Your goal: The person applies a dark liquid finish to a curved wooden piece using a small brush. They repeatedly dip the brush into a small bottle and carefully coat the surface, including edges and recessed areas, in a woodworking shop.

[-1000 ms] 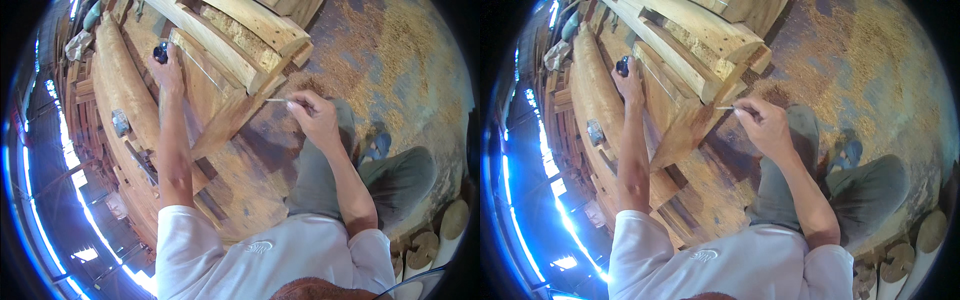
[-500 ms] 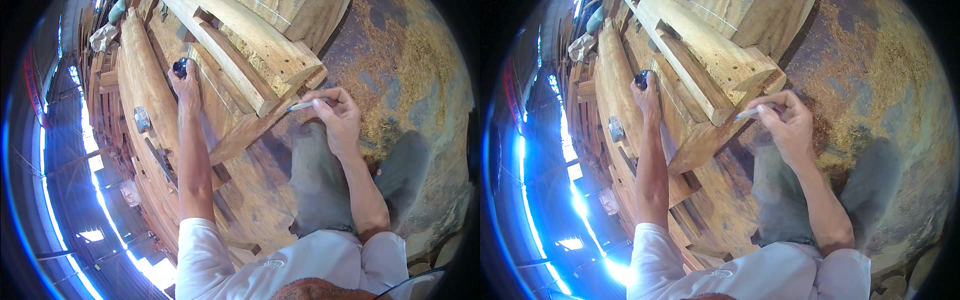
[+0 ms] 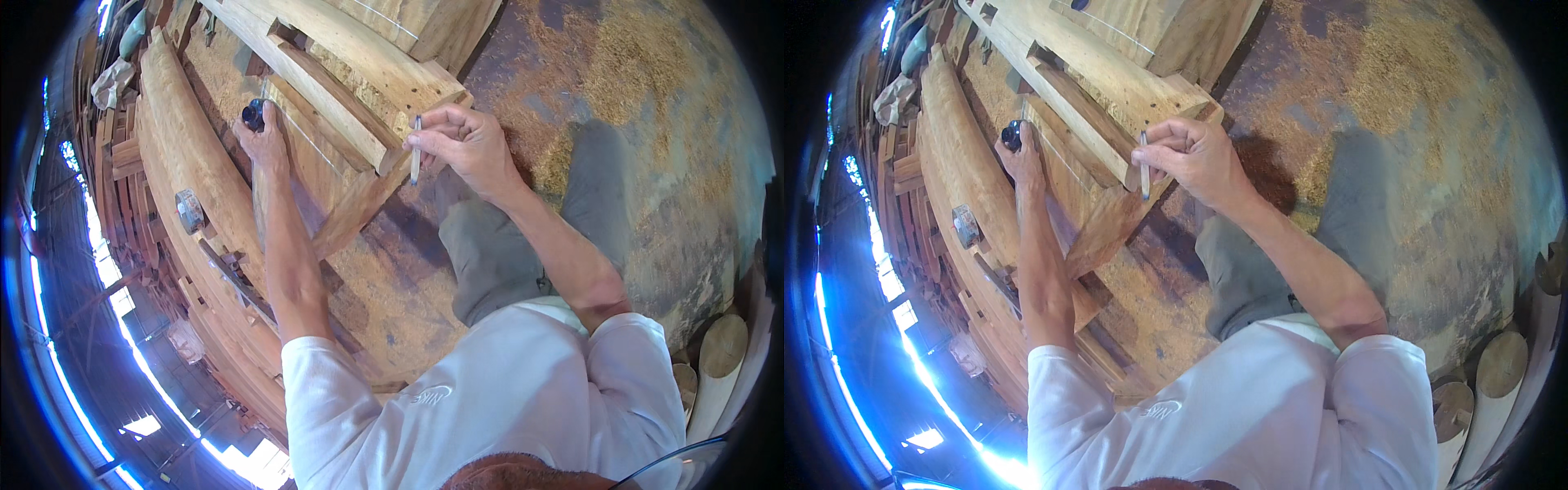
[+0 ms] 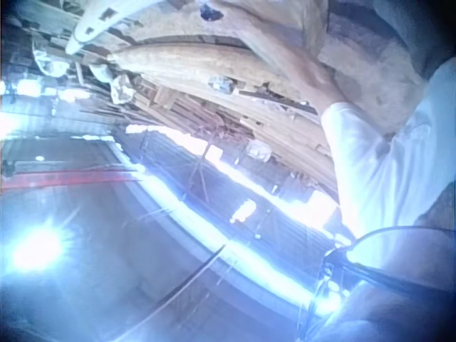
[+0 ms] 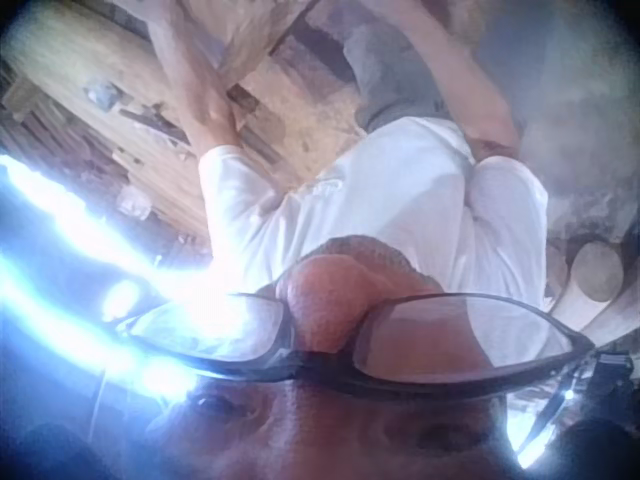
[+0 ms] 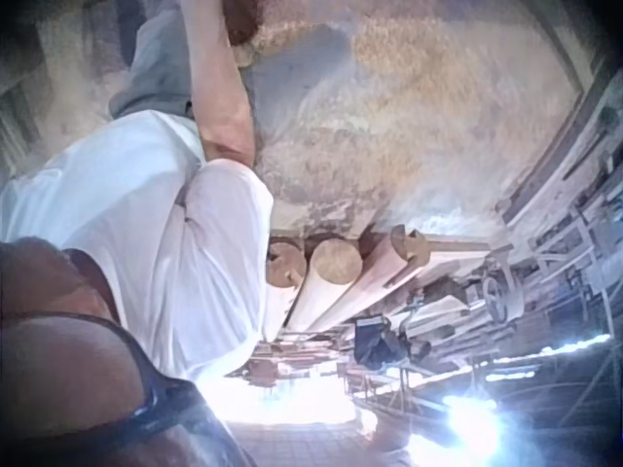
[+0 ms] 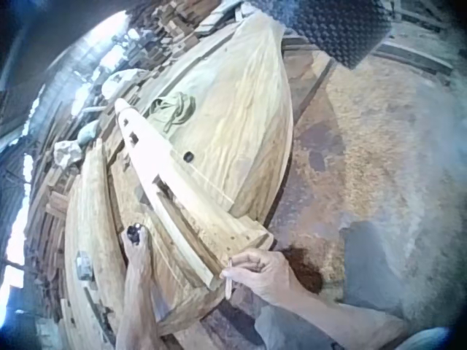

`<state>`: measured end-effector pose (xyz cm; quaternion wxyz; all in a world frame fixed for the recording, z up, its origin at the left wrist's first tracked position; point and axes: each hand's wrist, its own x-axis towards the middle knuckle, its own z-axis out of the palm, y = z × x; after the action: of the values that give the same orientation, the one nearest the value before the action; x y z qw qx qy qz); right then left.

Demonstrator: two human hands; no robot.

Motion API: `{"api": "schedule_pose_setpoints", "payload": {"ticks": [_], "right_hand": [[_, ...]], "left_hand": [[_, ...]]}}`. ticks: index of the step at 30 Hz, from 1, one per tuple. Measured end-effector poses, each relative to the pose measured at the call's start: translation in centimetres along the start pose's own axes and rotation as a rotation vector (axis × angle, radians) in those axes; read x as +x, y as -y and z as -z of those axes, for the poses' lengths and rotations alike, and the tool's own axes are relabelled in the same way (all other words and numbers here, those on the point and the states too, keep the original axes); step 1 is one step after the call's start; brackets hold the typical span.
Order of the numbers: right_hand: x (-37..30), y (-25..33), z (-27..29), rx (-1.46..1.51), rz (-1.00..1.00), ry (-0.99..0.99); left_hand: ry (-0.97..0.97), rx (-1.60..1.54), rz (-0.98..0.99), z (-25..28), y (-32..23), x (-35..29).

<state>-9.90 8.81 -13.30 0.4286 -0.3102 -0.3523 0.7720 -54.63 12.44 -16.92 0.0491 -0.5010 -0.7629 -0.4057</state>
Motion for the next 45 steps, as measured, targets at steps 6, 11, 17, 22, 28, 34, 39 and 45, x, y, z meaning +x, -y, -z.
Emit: {"api": "schedule_pose_setpoints", "payload": {"ticks": [6,11,17,22,28,34,39,45], "right_hand": [[-1.7,0.1,1.4,-0.056,-0.009,0.064],[-3.8,-1.1,5.7,-0.227,-0.130,0.016],[-9.0,-1.3,10.4,-0.563,-0.253,0.118],[-10.1,-1.6,11.2,-0.790,0.075,0.131],[-10.5,1.6,8.8,-0.753,0.004,0.213],[-10.7,1.3,8.3,-0.553,0.022,0.207],[-10.4,2.2,8.2,-0.458,-0.152,0.242],[-10.5,2.6,8.6,-0.551,-0.099,0.218]], "left_hand": [[-0.077,-0.162,0.053,1.6,-4.0,-3.7],[0.093,-0.106,0.144,4.4,-15.4,-12.4],[0.121,-0.267,0.220,5.4,-22.0,-25.7],[0.244,-0.207,0.244,3.1,-22.2,-32.2],[0.194,-0.202,0.222,1.8,-24.3,-33.5],[0.140,-0.059,-0.003,1.5,-25.7,-32.7],[0.116,0.032,-0.079,1.5,-26.9,-32.8],[0.106,0.000,-0.048,1.8,-27.7,-33.0]]}}
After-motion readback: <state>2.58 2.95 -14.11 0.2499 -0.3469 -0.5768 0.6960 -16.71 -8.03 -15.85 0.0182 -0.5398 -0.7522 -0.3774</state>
